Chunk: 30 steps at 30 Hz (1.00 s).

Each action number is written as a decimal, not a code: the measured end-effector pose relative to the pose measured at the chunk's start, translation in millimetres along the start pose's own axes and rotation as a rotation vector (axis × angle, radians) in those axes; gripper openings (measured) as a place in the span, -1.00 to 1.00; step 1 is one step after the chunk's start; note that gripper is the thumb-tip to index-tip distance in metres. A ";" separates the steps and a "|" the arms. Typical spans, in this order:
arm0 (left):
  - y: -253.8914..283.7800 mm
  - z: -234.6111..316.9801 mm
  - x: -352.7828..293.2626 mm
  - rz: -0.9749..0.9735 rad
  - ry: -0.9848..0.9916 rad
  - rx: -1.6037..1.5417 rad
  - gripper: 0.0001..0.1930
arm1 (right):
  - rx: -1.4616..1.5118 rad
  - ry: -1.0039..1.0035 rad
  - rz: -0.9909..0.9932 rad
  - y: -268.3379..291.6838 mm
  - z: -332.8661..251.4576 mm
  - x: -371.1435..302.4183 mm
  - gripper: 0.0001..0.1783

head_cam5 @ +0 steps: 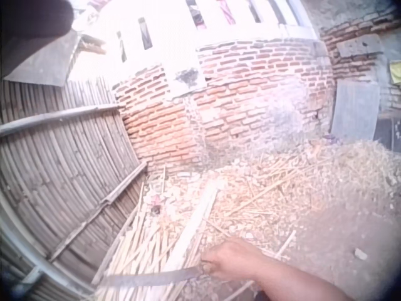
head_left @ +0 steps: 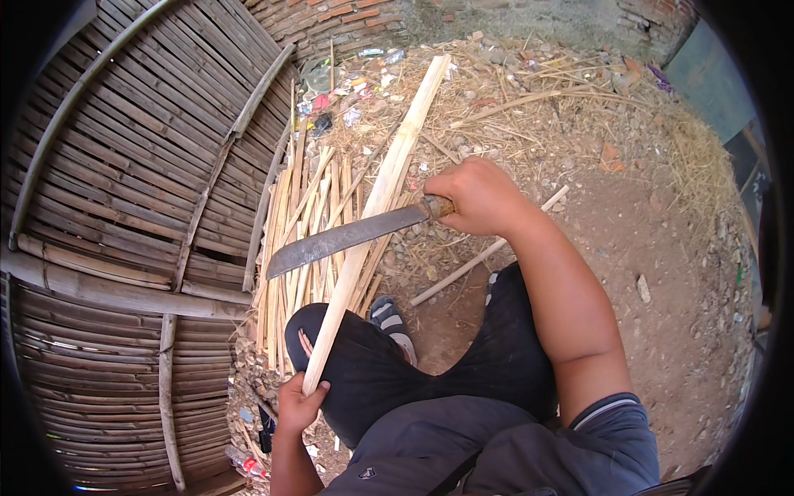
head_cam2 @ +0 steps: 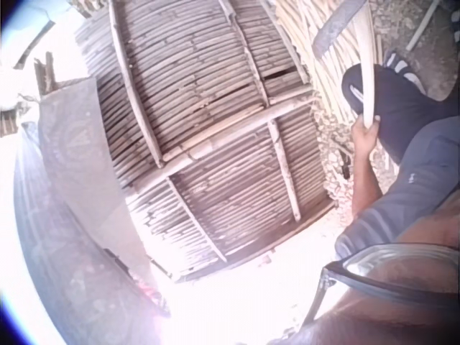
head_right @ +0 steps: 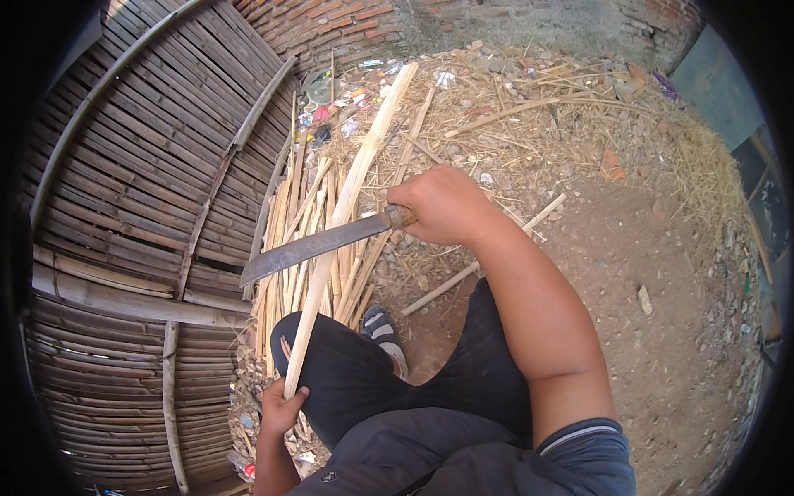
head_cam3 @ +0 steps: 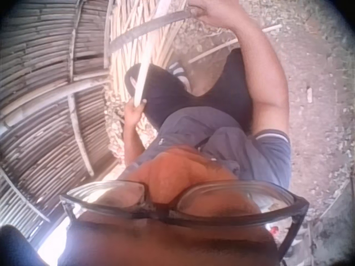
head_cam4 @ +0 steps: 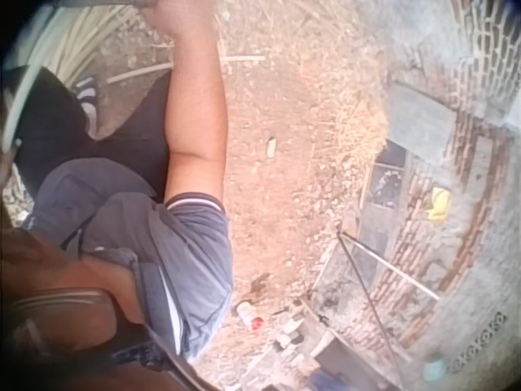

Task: The person shaves a strip of bamboo using a large blade, then repeats the process on a second strip.

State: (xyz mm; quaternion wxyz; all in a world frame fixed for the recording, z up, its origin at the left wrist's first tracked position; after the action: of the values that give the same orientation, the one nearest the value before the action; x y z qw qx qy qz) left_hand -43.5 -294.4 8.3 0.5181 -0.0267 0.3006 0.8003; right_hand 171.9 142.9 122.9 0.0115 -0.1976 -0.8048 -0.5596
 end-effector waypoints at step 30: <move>3.4 -3.8 2.4 -0.072 0.024 0.013 -0.89 | 0.355 -0.500 0.317 9.0 91.1 -24.4 -0.43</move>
State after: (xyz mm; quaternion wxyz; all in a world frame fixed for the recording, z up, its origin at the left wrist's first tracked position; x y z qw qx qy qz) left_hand -48.5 -295.3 5.9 0.5431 -0.0438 0.3110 0.7787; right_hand 215.8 220.6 91.1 -0.0651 -0.4459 -0.8270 -0.3362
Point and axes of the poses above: each hand's wrist, its own x-axis towards the middle knuckle, its own y-axis out of the back of the hand, z = x × y, the point moved 5 cm from there along x, towards the middle knuckle, and after that the axes turned 14 degrees about -z, right-handed, at the moved point
